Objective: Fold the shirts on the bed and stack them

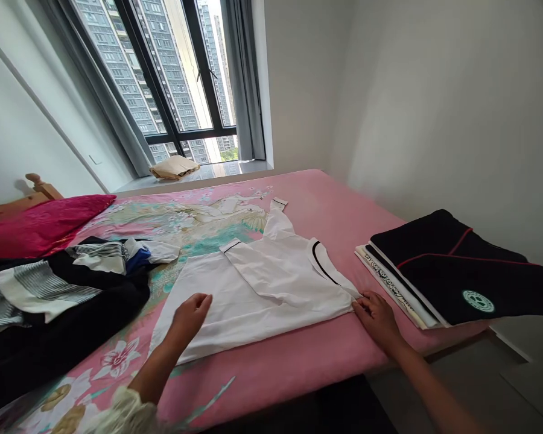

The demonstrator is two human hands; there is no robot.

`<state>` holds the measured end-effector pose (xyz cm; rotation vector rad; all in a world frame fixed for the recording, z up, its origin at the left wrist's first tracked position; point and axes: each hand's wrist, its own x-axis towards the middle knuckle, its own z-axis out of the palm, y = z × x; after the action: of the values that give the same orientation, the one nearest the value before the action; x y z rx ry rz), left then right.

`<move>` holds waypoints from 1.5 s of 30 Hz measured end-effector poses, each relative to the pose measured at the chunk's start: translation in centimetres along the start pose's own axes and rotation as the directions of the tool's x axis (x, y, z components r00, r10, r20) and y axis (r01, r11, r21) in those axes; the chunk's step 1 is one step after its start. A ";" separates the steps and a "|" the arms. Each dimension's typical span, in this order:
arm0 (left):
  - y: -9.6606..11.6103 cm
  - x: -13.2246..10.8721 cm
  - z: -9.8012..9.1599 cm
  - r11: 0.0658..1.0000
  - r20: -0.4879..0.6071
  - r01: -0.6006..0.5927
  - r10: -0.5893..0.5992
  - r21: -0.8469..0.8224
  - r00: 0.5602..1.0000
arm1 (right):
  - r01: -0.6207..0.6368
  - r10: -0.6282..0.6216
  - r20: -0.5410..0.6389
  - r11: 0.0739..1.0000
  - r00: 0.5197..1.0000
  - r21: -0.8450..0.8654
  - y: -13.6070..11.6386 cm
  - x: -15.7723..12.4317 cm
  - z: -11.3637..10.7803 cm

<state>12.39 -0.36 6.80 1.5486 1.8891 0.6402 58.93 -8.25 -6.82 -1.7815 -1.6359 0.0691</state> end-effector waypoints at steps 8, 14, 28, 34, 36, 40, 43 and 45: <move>7.3 7.3 9.9 0.949 0.218 0.179 -0.123 -0.259 0.968 | -0.027 0.027 -0.009 0.999 1.000 0.020 -1.1 0.5 -0.7; 11.9 8.6 10.4 0.878 -0.066 -0.147 0.132 -0.455 0.989 | -0.054 0.055 -0.002 0.997 0.999 0.051 -1.4 0.6 -1.1; 8.8 11.4 11.2 0.961 0.057 -0.201 0.215 -0.189 0.975 | -0.040 0.040 -0.007 0.999 0.999 0.017 -1.3 0.8 -0.9; 2.5 7.9 0.0 0.964 -0.010 -0.264 0.265 0.014 0.964 | 0.009 -0.009 -0.005 1.000 1.000 0.015 -0.4 0.2 -0.5; -1.2 5.3 -3.6 0.975 0.009 -0.208 0.208 0.075 0.978 | 0.021 -0.021 0.005 1.000 1.000 0.007 0.1 -0.1 -0.3; -8.8 0.9 -7.1 0.991 0.093 -0.053 0.041 0.121 0.995 | -0.005 0.006 0.030 1.000 1.000 -0.028 1.0 -0.7 0.2; -11.8 -0.6 -7.3 0.995 0.132 0.000 -0.013 0.101 0.991 | -0.067 0.070 0.067 0.997 0.995 -0.050 1.6 -0.9 0.4; -12.1 -0.8 -7.1 0.996 0.134 0.011 -0.024 0.094 0.991 | -0.087 0.092 0.084 0.994 0.992 -0.059 1.9 -0.9 0.5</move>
<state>-0.92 -3.49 3.42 1.5898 1.8517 0.4338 60.09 -8.74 -8.53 -1.9177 -1.6321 0.1460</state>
